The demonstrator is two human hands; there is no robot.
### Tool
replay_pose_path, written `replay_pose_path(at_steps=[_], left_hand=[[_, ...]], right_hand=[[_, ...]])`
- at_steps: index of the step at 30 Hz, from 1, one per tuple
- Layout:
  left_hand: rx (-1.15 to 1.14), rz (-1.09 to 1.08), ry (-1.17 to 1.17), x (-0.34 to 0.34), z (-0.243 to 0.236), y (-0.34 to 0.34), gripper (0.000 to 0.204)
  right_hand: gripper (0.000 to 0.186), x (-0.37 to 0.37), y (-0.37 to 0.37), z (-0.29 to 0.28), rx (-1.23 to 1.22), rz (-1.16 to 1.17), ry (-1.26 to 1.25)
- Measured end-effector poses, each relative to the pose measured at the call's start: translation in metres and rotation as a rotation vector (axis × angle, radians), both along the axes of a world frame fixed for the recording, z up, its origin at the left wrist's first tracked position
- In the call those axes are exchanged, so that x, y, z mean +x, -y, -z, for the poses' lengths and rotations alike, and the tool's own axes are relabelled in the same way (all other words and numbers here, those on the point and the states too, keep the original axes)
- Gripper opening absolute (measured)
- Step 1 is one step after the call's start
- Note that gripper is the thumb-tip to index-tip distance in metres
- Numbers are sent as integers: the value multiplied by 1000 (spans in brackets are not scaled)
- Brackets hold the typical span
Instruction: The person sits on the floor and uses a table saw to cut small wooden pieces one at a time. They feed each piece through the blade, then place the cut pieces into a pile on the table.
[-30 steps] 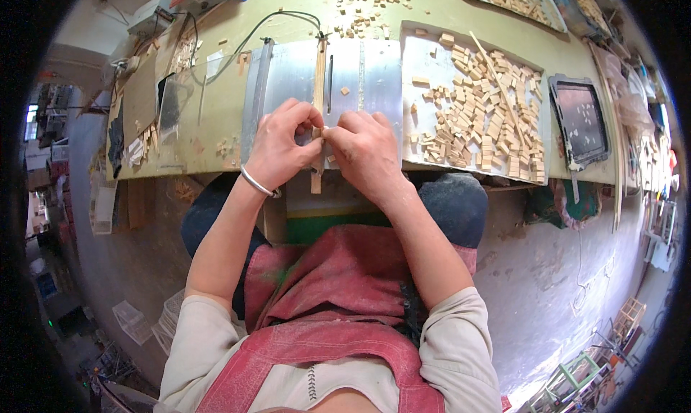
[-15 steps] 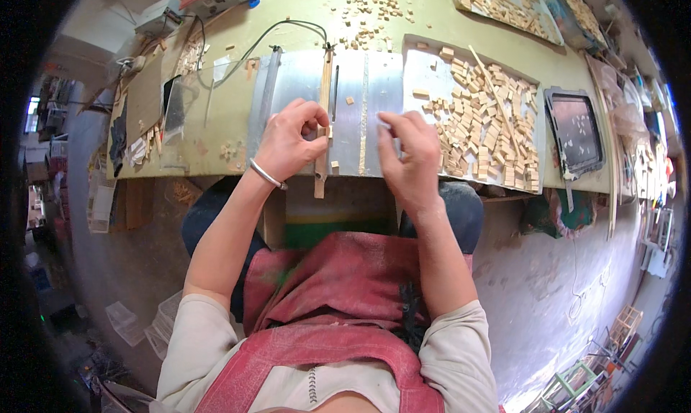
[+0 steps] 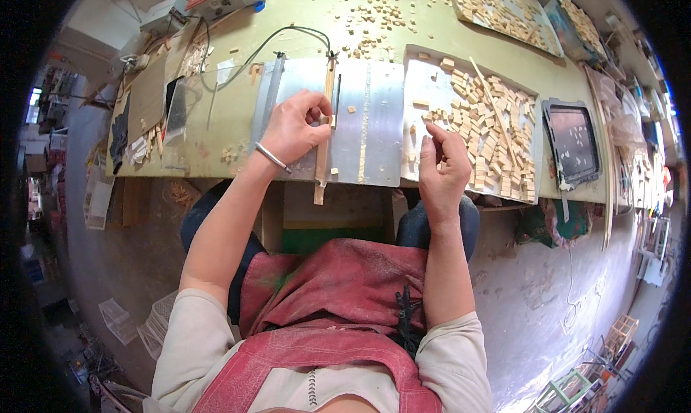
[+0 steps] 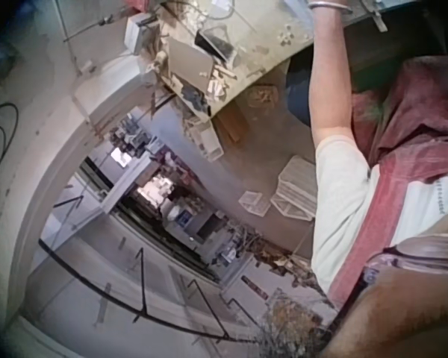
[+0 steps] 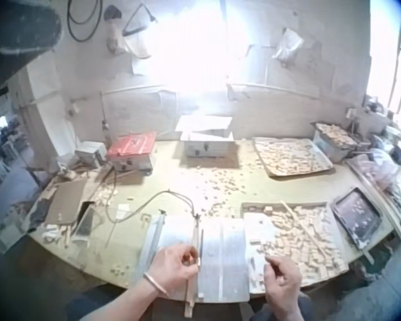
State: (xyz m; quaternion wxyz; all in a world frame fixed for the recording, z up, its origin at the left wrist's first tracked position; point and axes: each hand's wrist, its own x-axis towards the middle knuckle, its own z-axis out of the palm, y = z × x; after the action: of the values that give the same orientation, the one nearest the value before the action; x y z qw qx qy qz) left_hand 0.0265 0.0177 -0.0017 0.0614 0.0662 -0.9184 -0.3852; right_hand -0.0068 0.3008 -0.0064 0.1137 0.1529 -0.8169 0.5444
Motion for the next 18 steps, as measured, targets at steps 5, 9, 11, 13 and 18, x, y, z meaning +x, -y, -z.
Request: replay_pose_path(at_steps=[5, 9, 11, 13, 18], left_hand=[[6, -2, 7, -7, 1, 2, 18], [5, -22, -2, -12, 3, 3, 19], [-11, -32, -16, -16, 5, 4, 19], [-37, -37, -22, -18, 5, 2, 20], [-53, 7, -25, 8, -1, -4, 19]], right_hand=[[19, -1, -4, 3, 6, 12, 16], [19, -2, -4, 7, 3, 15, 46], [19, 1, 1, 5, 2, -27, -1], [18, 10, 10, 0, 27, -103, -44], [29, 39, 46, 0, 296, -455, -203]])
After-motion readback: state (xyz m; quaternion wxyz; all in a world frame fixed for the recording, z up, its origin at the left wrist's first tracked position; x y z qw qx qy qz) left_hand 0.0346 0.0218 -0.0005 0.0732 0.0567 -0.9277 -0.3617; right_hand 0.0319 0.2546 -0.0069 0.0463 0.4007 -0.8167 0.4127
